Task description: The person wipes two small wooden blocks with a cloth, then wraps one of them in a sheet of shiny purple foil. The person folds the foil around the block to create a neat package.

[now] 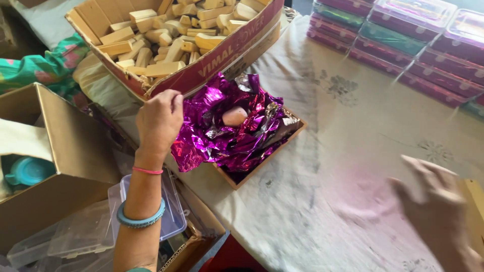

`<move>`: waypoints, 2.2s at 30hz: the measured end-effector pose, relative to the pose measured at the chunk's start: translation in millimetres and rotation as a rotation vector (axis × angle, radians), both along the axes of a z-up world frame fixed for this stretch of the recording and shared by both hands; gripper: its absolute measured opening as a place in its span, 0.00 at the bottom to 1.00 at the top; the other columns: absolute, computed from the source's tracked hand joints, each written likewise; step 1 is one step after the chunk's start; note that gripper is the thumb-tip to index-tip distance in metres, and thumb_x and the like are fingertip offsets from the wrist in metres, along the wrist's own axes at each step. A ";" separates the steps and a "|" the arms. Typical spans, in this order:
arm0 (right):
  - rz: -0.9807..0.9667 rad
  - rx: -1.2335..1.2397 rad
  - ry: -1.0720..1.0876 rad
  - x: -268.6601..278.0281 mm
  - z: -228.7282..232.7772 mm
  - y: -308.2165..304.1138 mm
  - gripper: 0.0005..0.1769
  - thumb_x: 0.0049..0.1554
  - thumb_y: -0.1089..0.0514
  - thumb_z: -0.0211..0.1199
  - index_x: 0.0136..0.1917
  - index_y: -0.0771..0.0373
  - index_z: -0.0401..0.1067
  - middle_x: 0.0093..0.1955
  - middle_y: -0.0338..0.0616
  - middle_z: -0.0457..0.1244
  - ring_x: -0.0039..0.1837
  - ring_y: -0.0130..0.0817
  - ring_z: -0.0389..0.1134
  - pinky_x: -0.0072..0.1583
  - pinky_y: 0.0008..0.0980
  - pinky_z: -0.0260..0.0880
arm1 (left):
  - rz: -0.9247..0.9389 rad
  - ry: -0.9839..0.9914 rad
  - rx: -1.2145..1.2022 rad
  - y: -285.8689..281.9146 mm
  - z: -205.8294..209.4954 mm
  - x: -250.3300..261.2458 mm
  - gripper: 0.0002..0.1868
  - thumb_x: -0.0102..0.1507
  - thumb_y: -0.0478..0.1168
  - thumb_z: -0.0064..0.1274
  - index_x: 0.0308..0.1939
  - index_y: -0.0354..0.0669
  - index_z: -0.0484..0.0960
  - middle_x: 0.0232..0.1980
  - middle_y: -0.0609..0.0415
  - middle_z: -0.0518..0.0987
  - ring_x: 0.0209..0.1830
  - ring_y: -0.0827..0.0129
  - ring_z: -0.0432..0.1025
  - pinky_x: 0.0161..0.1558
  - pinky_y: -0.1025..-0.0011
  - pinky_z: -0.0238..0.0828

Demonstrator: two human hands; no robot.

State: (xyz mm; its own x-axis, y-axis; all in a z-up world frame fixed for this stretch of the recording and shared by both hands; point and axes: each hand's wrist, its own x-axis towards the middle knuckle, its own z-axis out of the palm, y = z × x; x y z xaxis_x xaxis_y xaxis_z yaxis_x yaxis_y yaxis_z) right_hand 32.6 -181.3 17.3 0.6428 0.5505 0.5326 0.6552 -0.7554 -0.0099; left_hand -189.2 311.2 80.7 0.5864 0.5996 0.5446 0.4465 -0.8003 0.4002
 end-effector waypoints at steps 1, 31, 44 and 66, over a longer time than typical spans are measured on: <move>0.209 0.054 0.039 -5.2 8.4 33.2 0.29 0.56 0.48 0.70 0.67 0.61 0.71 0.65 0.54 0.67 0.69 0.48 0.68 0.63 0.43 0.74 | 0.101 0.095 0.013 2.2 -0.9 -7.1 0.15 0.72 0.50 0.48 0.46 0.44 0.85 0.44 0.44 0.84 0.43 0.46 0.79 0.45 0.51 0.75; 0.634 0.395 0.674 -83.7 6.8 338.3 0.18 0.60 0.46 0.63 0.56 0.59 0.80 0.47 0.45 0.72 0.48 0.39 0.76 0.51 0.39 0.75 | -0.287 -0.299 -0.590 4.6 -22.4 -1.0 0.14 0.72 0.42 0.51 0.39 0.35 0.85 0.30 0.57 0.80 0.29 0.80 0.71 0.33 0.75 0.69; 0.609 0.478 0.676 -72.5 -11.6 365.9 0.09 0.55 0.61 0.64 0.49 0.65 0.79 0.44 0.49 0.71 0.42 0.34 0.75 0.45 0.35 0.75 | -0.127 -0.106 -0.434 12.6 -35.2 -8.6 0.13 0.70 0.41 0.52 0.54 0.39 0.83 0.50 0.48 0.87 0.48 0.66 0.84 0.52 0.71 0.80; 0.793 1.259 1.374 -9.4 66.6 252.4 0.13 0.64 0.65 0.50 0.59 0.68 0.72 0.50 0.44 0.69 0.49 0.33 0.73 0.51 0.37 0.79 | -0.373 0.248 0.311 80.6 -229.1 36.8 0.44 0.64 0.43 0.62 0.80 0.38 0.58 0.81 0.47 0.66 0.85 0.53 0.60 0.82 0.63 0.54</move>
State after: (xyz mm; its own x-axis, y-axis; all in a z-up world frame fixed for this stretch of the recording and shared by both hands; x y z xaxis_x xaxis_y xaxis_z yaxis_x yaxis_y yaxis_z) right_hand 23.2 71.1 84.0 0.7270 0.6452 0.2349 -0.1250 0.4607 -0.8787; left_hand -152.4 391.8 -148.4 0.8618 0.1592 0.4817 0.1606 -0.9863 0.0387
